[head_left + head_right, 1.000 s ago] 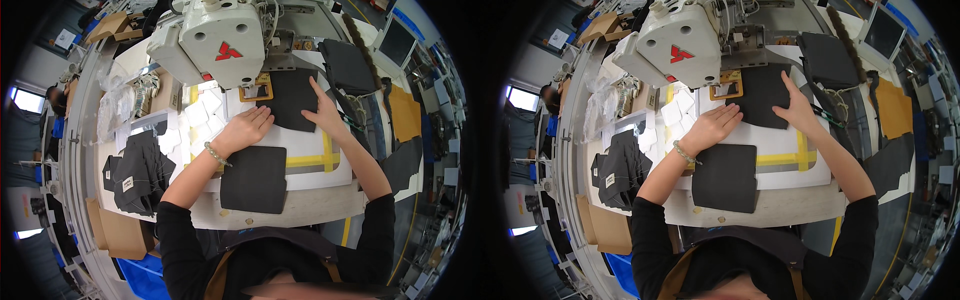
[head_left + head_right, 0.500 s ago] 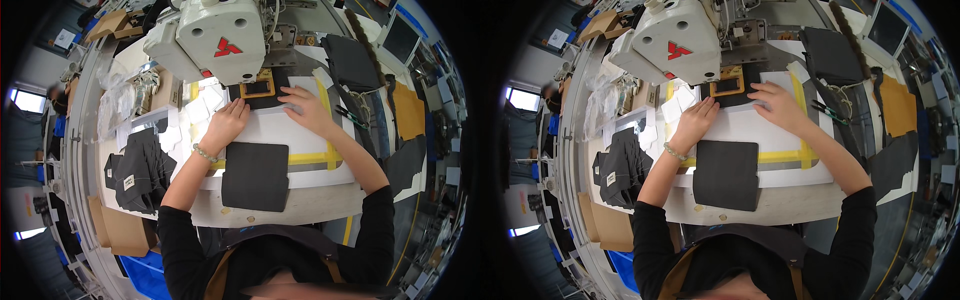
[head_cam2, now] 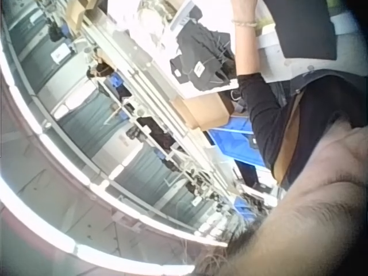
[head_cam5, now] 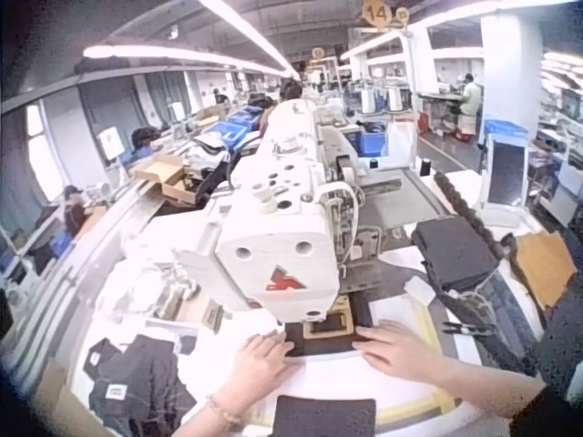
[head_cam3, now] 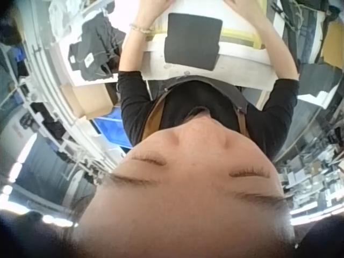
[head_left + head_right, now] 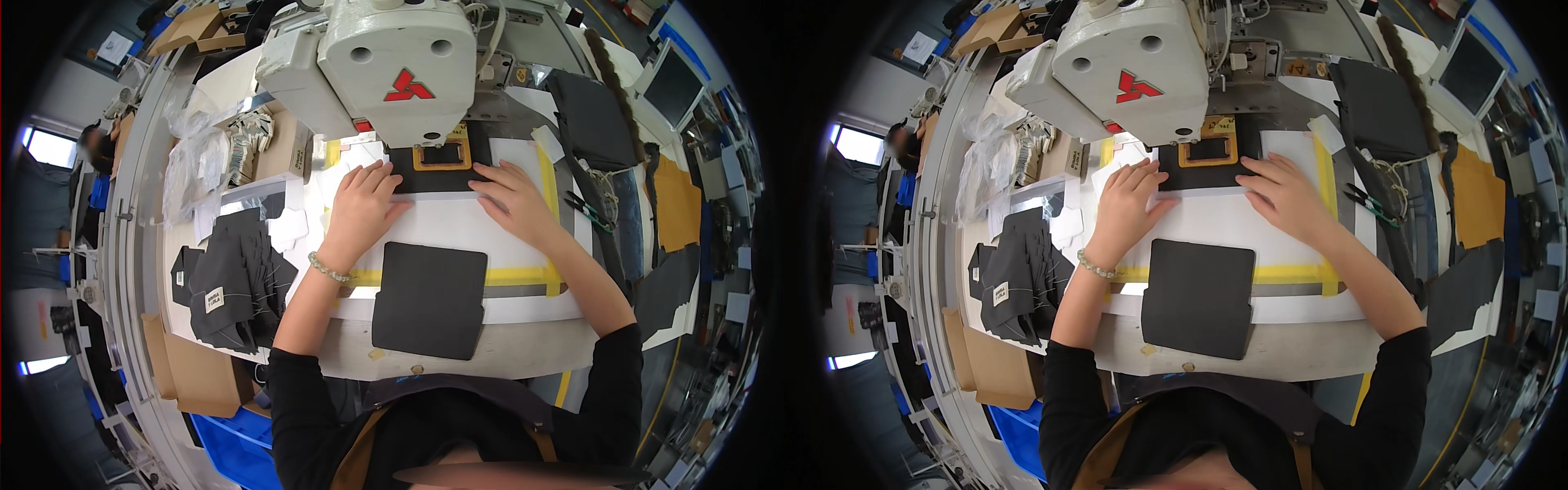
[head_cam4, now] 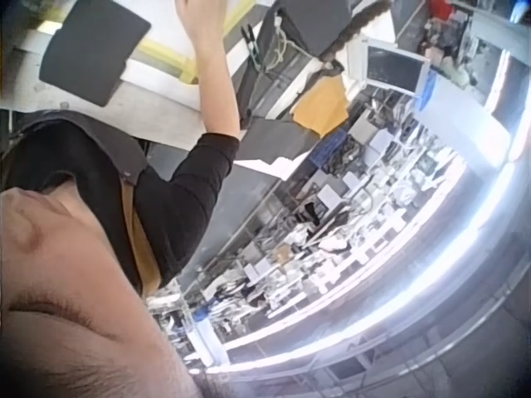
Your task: Sewing small leather labels onto larger leather or fabric panels using an industrial sewing machine.
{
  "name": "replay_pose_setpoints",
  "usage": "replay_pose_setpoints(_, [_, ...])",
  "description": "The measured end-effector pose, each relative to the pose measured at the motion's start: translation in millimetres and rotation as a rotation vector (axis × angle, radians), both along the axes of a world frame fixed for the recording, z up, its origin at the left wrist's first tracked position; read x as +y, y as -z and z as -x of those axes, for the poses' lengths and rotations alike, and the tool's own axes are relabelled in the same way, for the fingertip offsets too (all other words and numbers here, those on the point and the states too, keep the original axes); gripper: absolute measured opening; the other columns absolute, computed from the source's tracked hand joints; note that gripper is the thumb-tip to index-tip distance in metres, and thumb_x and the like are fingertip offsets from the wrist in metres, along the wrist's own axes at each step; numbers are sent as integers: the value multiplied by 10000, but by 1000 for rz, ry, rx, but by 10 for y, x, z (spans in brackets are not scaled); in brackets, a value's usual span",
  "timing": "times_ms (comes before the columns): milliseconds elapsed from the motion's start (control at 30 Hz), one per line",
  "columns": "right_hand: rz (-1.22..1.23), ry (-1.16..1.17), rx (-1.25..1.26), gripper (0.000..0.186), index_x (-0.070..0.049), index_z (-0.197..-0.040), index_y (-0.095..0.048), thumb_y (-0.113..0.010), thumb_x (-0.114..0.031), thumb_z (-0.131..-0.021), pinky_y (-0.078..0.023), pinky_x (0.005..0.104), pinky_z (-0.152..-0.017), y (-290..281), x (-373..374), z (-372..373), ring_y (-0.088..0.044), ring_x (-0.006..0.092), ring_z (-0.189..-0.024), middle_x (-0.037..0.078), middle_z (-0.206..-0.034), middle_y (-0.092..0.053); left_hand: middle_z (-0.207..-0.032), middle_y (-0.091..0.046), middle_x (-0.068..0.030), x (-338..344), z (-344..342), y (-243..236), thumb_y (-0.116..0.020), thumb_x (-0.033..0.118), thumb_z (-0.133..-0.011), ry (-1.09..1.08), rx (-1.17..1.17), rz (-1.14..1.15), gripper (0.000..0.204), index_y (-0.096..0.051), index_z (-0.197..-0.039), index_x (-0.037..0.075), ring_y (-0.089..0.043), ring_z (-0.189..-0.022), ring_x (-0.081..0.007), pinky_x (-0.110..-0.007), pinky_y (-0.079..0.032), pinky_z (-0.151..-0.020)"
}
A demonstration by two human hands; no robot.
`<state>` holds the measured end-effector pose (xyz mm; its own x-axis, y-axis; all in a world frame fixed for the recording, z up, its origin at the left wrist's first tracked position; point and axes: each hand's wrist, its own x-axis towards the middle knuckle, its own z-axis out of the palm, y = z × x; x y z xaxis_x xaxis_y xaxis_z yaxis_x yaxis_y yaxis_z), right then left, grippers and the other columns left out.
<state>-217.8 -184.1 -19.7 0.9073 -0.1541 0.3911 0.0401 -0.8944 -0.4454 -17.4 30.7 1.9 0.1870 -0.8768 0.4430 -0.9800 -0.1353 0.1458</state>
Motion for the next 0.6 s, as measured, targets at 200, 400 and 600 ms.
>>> replay_pose_setpoints(200, [-24, -28, -3, 261, -78, -1098, -684, -680, -70, -838, -383, 465, -1098, -75, 27, -19, -561, 316, -1176, 103, -1285, -612, -1160, -653, -76, 65, -71, 19, -804, 235, -723, -33, 126, 33, 321, -666, -967, 77, -584, -1110, -229, -410, -411, -991])
replay_pose_setpoints(400, [-51, -23, 6, 248, -84, -1081, -689, -691, -85, -832, -398, 452, -1088, -70, 12, -20, -558, 326, -1165, 95, -1284, -612, -1134, -647, -40, 83, -64, 35, -800, 232, -729, -20, 151, 9, 273, -666, -927, 100, -576, -1100, -208, -424, -383, -978])
replay_pose_setpoints(600, [40, 14, -26, 251, -118, -1050, -702, -721, -114, -801, -376, 411, -991, -160, 2, 11, -603, 203, -1071, 42, -1274, -632, -1096, -644, -32, 76, -55, 28, -784, 227, -749, -16, 160, 6, 225, -667, -898, 105, -579, -1064, -199, -428, -372, -973])
